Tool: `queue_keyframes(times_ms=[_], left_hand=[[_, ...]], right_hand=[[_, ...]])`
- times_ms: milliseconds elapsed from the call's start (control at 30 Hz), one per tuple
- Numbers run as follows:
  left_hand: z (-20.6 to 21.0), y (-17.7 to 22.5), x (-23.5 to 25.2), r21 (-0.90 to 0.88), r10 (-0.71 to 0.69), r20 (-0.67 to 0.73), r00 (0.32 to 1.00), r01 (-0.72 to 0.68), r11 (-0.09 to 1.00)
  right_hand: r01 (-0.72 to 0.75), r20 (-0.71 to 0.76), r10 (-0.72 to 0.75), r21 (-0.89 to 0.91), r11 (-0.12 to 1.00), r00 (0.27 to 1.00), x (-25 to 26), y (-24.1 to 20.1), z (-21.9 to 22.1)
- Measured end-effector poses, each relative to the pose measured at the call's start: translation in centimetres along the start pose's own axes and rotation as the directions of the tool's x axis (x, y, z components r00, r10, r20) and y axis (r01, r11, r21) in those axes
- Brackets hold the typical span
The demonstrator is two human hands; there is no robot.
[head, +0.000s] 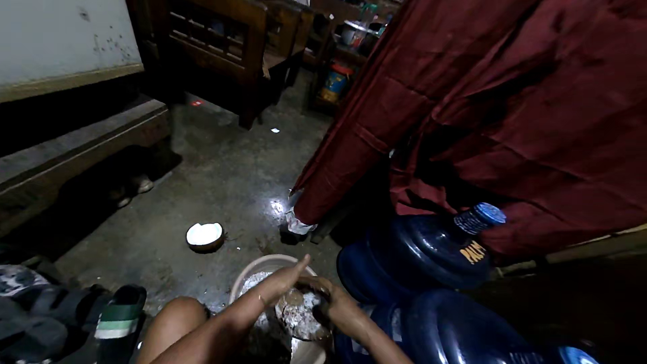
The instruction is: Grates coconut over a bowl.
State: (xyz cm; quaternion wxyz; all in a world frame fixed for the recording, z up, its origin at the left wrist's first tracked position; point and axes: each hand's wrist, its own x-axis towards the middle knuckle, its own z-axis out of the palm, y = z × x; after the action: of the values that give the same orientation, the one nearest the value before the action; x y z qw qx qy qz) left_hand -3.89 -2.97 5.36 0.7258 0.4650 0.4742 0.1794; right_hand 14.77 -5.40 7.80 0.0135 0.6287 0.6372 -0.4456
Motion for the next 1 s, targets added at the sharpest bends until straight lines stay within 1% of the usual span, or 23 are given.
queue_keyframes(times_ms=[67,100,133,167,200,267,333,367,400,433,467,533,600,667,700,733,767,800,833,867,900,967,1000], left_hand=[[1.3,-0.8,-2.4,0.159,0.073,-0.024,0.997,-0.068,0.985],[1.9,-2.2,-2.6,0.285,0.128,-0.047,0.991,-0.109,0.952],[2.3,-3.8,-2.3,0.387,0.204,-0.066,0.977,-0.163,0.908],[2.1,-5.2,-1.3,0.439,0.225,-0.073,0.972,-0.171,0.882],[1.8,-6.3,0.1,0.445,0.193,-0.078,0.978,-0.139,0.885],[1.0,-7.7,3.4,0.339,0.022,-0.13,0.991,0.023,0.94],[0.2,-6.6,5.6,0.186,-0.122,-0.154,0.98,0.15,0.971],[-0.2,-5.6,5.9,0.106,-0.142,-0.143,0.98,0.158,0.982],[-0.6,-4.2,5.6,0.03,-0.119,-0.107,0.987,0.123,0.992],[-0.9,-2.6,4.6,-0.021,-0.082,-0.045,0.996,0.081,0.996],[-1.1,-1.4,3.6,-0.038,-0.04,-0.001,0.999,0.04,0.998],[-1.3,0.2,1.7,-0.031,0.046,0.014,0.999,-0.046,0.998],[-1.0,0.0,-0.7,0.097,0.162,0.016,0.987,-0.163,0.982],[0.2,-2.4,-3.0,0.286,0.279,-0.022,0.96,-0.261,0.922],[0.9,-4.9,-3.6,0.346,0.352,-0.1,0.931,-0.299,0.889],[1.5,-7.6,-3.2,0.352,0.421,-0.203,0.884,-0.335,0.874],[1.6,-9.3,-2.4,0.325,0.412,-0.27,0.87,-0.32,0.89],[1.3,-9.7,-1.3,0.322,0.331,-0.3,0.895,-0.232,0.918],[1.0,-9.5,-0.1,0.353,0.236,-0.301,0.924,-0.122,0.927],[0.4,-8.3,1.1,0.371,0.132,-0.284,0.95,-0.019,0.928],[-0.2,-7.1,2.3,0.361,0.072,-0.274,0.959,0.033,0.932],[-1.1,-5.7,3.9,0.242,0.054,-0.289,0.956,0.018,0.97],[-1.8,-4.8,4.1,0.144,0.075,-0.3,0.951,-0.032,0.989]], right_hand=[[0.044,-0.102,-0.055,-0.107,0.993,0.993,-3.7,-0.7,1.8],[0.066,-0.179,-0.09,-0.136,0.989,0.98,-5.0,-0.4,3.5],[0.089,-0.258,-0.125,-0.147,0.985,0.958,-5.3,0.5,5.5],[0.096,-0.311,-0.136,-0.14,0.985,0.941,-4.6,1.6,7.1],[0.069,-0.308,-0.102,-0.116,0.991,0.946,-3.2,2.6,8.3],[-0.018,-0.184,0.005,-0.069,0.997,0.983,0.6,3.8,8.2],[-0.048,-0.04,0.047,-0.028,0.998,0.998,4.0,4.7,5.7],[-0.078,0.02,0.078,0.018,0.997,0.997,4.7,4.6,4.0],[-0.122,0.061,0.118,0.073,0.99,0.991,4.7,4.0,2.3],[-0.147,0.066,0.139,0.136,0.98,0.988,4.1,3.5,1.0],[-0.132,0.04,0.127,0.204,0.97,0.991,3.2,3.1,0.1],[0.003,-0.075,0.022,0.318,0.948,0.997,0.8,2.4,-0.3],[0.173,-0.199,-0.111,0.331,0.928,0.974,-2.2,1.4,1.8],[0.319,-0.327,-0.215,0.309,0.896,0.92,-4.5,1.2,6.1],[0.386,-0.395,-0.256,0.298,0.873,0.882,-4.8,1.8,8.7],[0.428,-0.445,-0.289,0.252,0.868,0.847,-4.7,2.7,10.6],[0.429,-0.471,-0.293,0.212,0.878,0.832,-3.9,3.8,11.9],[0.375,-0.453,-0.257,0.192,0.907,0.854,-2.8,4.6,12.5],[0.275,-0.387,-0.192,0.171,0.946,0.902,-1.4,5.0,12.3],[0.185,-0.303,-0.144,0.112,0.976,0.942,0.2,4.9,11.1],[0.138,-0.235,-0.126,0.035,0.99,0.964,2.0,4.8,9.7],[0.116,-0.205,-0.138,-0.117,0.986,0.969,2.8,3.6,7.1],[0.117,-0.247,-0.156,-0.165,0.979,0.956,2.7,2.4,5.9]])
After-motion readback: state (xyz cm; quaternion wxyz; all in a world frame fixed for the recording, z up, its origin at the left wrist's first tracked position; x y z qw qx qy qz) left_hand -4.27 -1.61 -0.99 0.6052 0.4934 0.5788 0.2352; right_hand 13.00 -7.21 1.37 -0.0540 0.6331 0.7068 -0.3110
